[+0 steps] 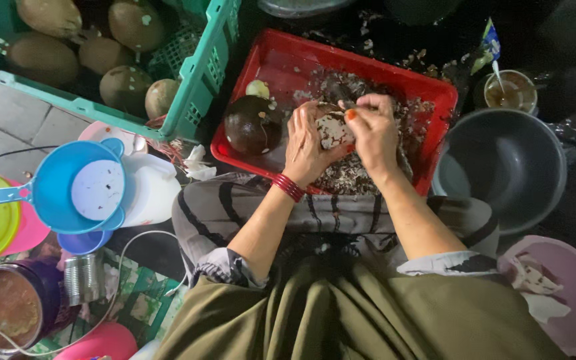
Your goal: The person sits on the floor and scrapes the dark fibrous outer husk off coconuts with a small knife over a red tray, letting the debris collect in the tray. They place scraped coconuts into a metal basin and pick new unhusked coconuts from a green crate to continue.
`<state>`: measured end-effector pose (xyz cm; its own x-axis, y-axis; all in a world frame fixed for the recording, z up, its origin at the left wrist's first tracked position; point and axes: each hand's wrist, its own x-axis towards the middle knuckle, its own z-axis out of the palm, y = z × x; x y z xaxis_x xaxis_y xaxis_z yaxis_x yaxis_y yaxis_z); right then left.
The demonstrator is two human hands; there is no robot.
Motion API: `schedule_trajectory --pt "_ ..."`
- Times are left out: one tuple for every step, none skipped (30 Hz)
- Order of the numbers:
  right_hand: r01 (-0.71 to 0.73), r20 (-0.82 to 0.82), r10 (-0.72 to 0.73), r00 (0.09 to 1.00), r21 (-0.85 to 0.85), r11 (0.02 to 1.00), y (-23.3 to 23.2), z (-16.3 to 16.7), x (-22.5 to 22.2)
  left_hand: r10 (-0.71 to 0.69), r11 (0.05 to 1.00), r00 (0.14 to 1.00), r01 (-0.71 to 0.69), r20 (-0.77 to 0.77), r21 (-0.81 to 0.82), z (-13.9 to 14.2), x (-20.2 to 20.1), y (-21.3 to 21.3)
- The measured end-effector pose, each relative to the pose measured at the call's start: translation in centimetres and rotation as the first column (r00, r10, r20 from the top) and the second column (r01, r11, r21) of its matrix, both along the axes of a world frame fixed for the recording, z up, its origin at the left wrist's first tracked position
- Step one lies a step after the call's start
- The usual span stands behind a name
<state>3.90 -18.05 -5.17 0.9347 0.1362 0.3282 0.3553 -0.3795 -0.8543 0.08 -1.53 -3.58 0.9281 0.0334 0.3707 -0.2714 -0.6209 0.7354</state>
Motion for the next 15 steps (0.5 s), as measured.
schedule_trajectory --pt "0.047 0.115 -0.023 0.993 -0.209 0.977 0.13 0.23 -0.20 0.003 0.999 0.999 -0.005 0.040 0.052 -0.32 0.08 -0.16" --pt "0.113 0.232 -0.019 0.973 -0.399 0.910 0.25 0.42 -0.38 0.004 0.994 0.997 -0.012 0.080 0.105 -0.59 0.14 -0.19" --pt "0.122 0.183 -0.052 0.982 -0.396 0.910 0.31 0.59 -0.37 0.002 0.987 0.993 -0.021 0.121 0.157 -0.77 0.18 -0.20" --pt "0.130 0.132 -0.084 0.988 -0.390 0.912 0.40 0.69 -0.33 0.004 0.995 0.998 -0.011 0.068 0.099 -0.88 0.28 -0.12" --pt "0.137 0.075 -0.117 0.990 -0.382 0.914 0.44 0.72 -0.22 0.002 0.999 1.000 -0.003 0.010 0.045 -0.90 0.18 -0.05" --pt "0.153 0.092 -0.128 0.988 -0.361 0.920 0.54 0.69 -0.09 -0.004 1.000 0.999 0.004 -0.045 -0.012 -0.84 0.15 0.10" --pt "0.167 0.122 -0.133 0.984 -0.340 0.925 0.60 0.60 0.02 -0.012 1.000 0.998 0.012 -0.068 -0.012 -0.72 0.10 0.11" --pt "0.183 0.162 -0.137 0.977 -0.314 0.932 0.72 0.48 0.21 -0.019 1.000 0.997 0.018 -0.080 -0.008 -0.58 -0.06 0.14" --pt "0.184 0.193 -0.128 0.973 -0.308 0.934 0.80 0.33 0.26 -0.031 1.000 0.995 0.031 -0.094 -0.004 -0.41 -0.07 0.07" --pt "0.186 0.214 -0.123 0.969 -0.303 0.935 0.94 0.15 0.27 -0.027 0.999 0.996 0.029 -0.081 0.030 -0.26 -0.05 0.08" --pt "0.179 0.227 -0.111 0.967 -0.306 0.935 1.00 0.04 0.22 -0.017 0.998 0.997 0.022 -0.076 0.058 -0.16 -0.10 0.01" --pt "0.180 0.220 -0.117 0.969 -0.295 0.938 1.06 -0.06 0.18 -0.006 0.996 0.997 0.013 -0.081 0.090 -0.11 -0.12 0.00" --pt "0.186 0.207 -0.129 0.970 -0.282 0.941 1.10 -0.10 0.01 -0.004 0.999 0.996 0.008 -0.088 0.046 -0.11 -0.10 0.00" --pt "0.193 0.200 -0.140 0.970 -0.275 0.942 1.09 -0.12 -0.15 -0.003 1.000 0.996 0.002 -0.090 -0.003 -0.20 -0.14 0.02" --pt "0.202 0.156 -0.164 0.974 -0.274 0.940 1.07 -0.09 -0.36 0.007 0.999 0.997 -0.011 -0.077 -0.049 -0.32 -0.11 0.05"
